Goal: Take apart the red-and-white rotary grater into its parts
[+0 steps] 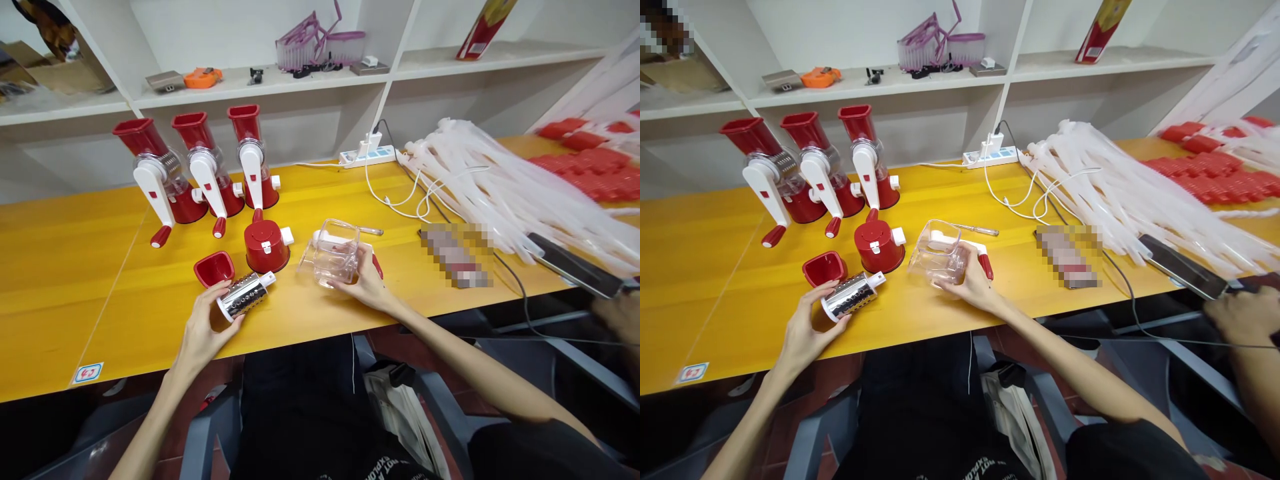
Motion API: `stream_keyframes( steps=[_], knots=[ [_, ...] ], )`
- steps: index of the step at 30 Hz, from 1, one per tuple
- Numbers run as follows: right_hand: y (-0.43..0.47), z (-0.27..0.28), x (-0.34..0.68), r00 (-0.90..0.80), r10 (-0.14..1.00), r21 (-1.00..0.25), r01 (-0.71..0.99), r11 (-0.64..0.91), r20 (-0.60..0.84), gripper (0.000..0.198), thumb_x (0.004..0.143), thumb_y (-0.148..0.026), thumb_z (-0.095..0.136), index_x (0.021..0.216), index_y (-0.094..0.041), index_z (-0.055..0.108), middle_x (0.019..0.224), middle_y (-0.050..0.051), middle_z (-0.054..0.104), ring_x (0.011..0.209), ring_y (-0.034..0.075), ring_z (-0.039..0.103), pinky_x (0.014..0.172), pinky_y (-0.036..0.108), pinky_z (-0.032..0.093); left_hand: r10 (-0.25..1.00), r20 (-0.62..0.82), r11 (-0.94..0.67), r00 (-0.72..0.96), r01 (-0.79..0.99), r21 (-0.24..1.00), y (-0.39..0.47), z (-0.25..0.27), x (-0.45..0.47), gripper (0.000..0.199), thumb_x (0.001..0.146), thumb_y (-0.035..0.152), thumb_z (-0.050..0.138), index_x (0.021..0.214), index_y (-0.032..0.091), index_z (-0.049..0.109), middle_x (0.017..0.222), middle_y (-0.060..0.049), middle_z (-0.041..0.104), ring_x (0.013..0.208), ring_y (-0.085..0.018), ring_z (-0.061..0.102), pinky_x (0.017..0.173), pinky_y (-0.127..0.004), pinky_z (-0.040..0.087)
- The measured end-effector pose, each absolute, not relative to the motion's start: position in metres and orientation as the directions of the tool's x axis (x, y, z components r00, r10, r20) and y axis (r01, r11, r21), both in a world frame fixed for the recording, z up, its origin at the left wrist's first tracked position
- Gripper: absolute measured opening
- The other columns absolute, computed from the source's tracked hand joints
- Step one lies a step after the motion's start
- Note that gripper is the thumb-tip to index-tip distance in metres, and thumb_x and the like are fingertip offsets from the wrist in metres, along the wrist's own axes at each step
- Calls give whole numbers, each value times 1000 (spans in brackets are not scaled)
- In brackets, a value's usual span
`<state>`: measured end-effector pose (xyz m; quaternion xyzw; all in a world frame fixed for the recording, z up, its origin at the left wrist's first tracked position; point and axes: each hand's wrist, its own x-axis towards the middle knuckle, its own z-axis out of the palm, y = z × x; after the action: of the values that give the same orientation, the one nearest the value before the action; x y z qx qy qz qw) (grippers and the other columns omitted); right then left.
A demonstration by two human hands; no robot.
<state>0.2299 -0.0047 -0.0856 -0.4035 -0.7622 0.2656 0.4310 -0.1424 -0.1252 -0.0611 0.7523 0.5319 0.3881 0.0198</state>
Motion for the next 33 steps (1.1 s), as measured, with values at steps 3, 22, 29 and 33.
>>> stream_keyframes(
  steps=[3, 22, 29, 33],
  knots=[
    [-4, -89, 233, -328, 851, -753, 404, 520, 411, 89, 80, -52, 82, 145, -25, 27, 146, 20, 47, 143, 39, 51, 120, 67, 43, 768, 612, -471, 189, 814, 339, -122, -61, -150, 56, 89, 30, 79, 138, 20, 53, 136, -14, 68, 128, -29, 68, 109, -48, 57],
    [7, -81, 242, -303, 892, -791, 423, 442, 336, 92, 80, -59, 80, 148, -25, 29, 143, 21, 54, 136, 40, 59, 120, 69, 43, 753, 625, -390, 207, 905, 170, -117, -58, -199, 57, 89, 33, 77, 141, 22, 57, 130, -14, 70, 117, -33, 69, 103, -49, 55],
    [0, -80, 238, -291, 895, -859, 294, 419, 337, 102, 76, -55, 87, 154, -28, 26, 142, 18, 57, 136, 36, 60, 116, 64, 50, 817, 571, -286, 81, 917, 279, -116, -58, -194, 60, 91, 41, 74, 144, 22, 55, 139, -16, 64, 127, -36, 63, 109, -54, 53],
    [-12, -57, 244, -341, 875, -857, 266, 441, 344, 90, 78, -49, 86, 147, -29, 32, 143, 17, 59, 132, 33, 64, 109, 60, 55, 816, 576, -282, 57, 908, 309, -117, -58, -191, 69, 90, 41, 77, 151, 23, 49, 148, -16, 58, 139, -37, 57, 117, -57, 48]
  ],
)
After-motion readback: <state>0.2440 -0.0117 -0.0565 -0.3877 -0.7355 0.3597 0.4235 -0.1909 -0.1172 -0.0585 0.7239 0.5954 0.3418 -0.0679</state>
